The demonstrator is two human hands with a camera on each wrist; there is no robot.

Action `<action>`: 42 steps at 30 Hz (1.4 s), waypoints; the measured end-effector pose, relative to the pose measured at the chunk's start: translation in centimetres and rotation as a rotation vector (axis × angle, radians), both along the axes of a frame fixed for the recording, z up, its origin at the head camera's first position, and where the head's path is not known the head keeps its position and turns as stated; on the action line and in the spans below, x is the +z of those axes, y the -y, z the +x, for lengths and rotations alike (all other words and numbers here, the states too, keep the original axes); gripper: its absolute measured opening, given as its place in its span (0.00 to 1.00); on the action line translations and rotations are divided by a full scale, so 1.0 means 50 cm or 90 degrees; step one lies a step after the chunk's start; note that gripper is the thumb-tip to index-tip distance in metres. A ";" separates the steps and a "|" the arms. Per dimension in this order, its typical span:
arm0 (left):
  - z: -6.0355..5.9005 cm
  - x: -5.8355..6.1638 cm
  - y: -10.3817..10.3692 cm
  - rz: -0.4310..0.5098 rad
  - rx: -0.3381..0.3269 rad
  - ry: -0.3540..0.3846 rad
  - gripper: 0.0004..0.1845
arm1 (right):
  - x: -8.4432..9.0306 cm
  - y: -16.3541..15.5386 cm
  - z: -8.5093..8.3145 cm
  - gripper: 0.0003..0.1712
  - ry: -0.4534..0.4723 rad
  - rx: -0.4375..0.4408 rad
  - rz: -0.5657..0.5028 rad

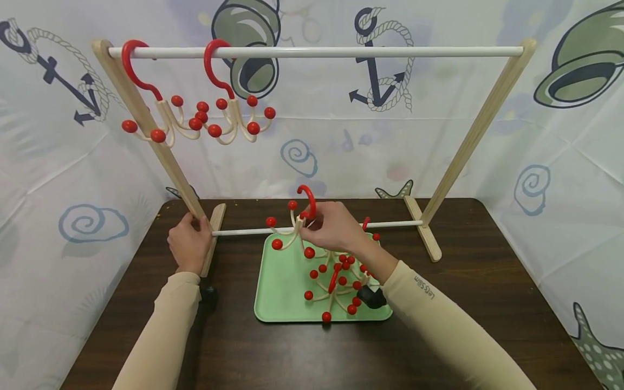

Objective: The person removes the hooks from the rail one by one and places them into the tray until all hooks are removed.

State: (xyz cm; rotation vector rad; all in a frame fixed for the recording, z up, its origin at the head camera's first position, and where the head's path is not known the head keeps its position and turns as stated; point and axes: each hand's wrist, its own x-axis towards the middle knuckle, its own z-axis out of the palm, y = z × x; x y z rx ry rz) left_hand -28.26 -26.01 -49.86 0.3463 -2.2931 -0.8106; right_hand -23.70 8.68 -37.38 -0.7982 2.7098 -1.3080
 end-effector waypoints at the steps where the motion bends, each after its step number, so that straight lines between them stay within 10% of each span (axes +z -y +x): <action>1: 0.000 0.001 0.000 0.001 0.000 0.000 0.16 | -0.005 0.006 0.001 0.06 0.008 0.000 0.014; 16: 0.000 -0.002 -0.004 -0.008 0.004 0.010 0.15 | -0.074 0.076 -0.011 0.02 0.063 -0.074 0.225; 42: -0.004 -0.008 0.004 -0.012 0.004 -0.009 0.14 | -0.093 0.091 -0.040 0.22 0.072 -0.061 0.345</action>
